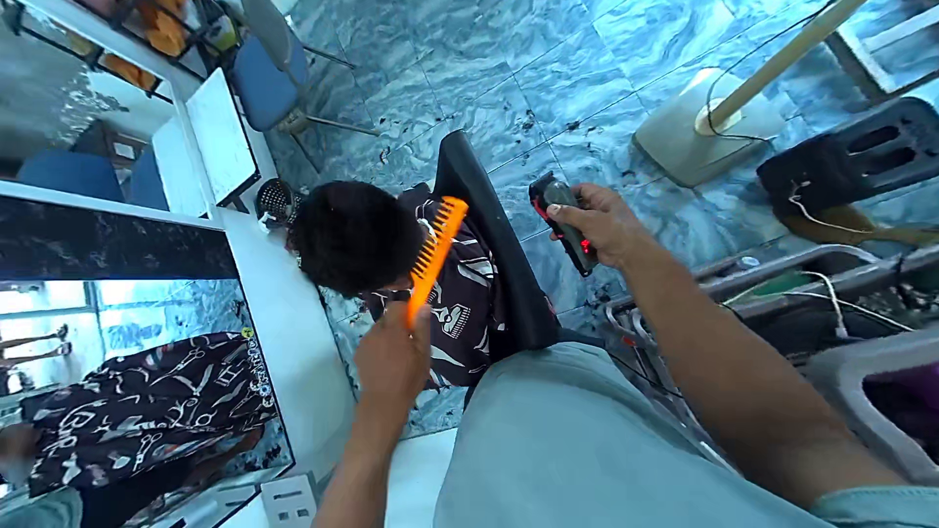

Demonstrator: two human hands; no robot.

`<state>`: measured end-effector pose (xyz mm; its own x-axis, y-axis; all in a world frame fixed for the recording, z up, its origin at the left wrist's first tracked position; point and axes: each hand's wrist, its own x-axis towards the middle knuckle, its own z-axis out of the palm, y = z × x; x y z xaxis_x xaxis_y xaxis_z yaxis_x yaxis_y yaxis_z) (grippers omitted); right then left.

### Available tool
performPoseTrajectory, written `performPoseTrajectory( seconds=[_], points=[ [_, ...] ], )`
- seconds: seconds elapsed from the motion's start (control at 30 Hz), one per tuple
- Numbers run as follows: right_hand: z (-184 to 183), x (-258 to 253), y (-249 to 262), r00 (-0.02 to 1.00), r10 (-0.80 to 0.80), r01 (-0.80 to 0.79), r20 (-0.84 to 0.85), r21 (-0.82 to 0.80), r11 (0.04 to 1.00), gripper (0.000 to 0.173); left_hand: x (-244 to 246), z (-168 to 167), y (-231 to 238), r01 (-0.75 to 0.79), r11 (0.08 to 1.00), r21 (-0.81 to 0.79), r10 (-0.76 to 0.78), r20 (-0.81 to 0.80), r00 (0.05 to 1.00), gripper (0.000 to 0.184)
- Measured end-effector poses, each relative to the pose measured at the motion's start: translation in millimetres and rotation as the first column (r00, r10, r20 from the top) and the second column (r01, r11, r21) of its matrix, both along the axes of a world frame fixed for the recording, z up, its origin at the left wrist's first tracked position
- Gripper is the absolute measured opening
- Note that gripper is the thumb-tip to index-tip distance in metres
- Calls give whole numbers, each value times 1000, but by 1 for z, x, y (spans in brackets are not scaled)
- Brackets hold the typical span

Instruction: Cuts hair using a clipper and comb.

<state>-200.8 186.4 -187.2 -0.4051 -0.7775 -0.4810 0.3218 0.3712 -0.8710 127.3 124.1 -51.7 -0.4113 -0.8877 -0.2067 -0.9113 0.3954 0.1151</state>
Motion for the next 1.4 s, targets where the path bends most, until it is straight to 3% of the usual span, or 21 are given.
performPoseTrajectory(
  seconds=[0.07,0.13,0.27,0.4,0.67,0.87,1.0,1.13,1.27,1.33,1.4],
  points=[
    [2,1,-22,991,134,-134,-5,-108,985,39,2,-36,4,124,981,-152,-135,-67,989,52],
    [8,3,-46,946,309,-322,-94,-186,928,43,3,-49,0,166,944,-284,-196,-80,977,45],
    [19,15,-98,753,560,-645,-346,-214,734,52,4,-29,-7,139,902,-409,-155,-6,988,38],
    [32,28,-143,545,633,-803,-550,-126,582,50,-2,-13,-13,67,876,-477,-88,-22,996,37],
    [61,27,-168,342,680,-875,-648,44,482,45,-8,-11,-17,94,824,-559,-113,1,994,34],
    [81,33,-162,357,677,-891,-643,-17,453,38,-10,-10,-20,124,808,-576,-130,31,991,33],
    [87,34,-160,293,679,-879,-673,89,468,36,-10,-9,-21,130,803,-582,-133,38,990,32],
    [91,37,-161,348,681,-897,-645,-18,441,37,-10,-9,-21,130,803,-582,-132,40,990,32],
    [104,38,-158,271,689,-885,-672,108,453,33,-12,-9,-22,137,792,-595,-137,46,990,31],
    [103,43,-157,311,679,-902,-665,19,431,38,-12,-9,-21,143,814,-562,-138,52,989,32],
    [101,42,-154,314,690,-907,-653,8,420,39,-10,-9,-14,168,893,-417,-155,65,986,32]
  ],
)
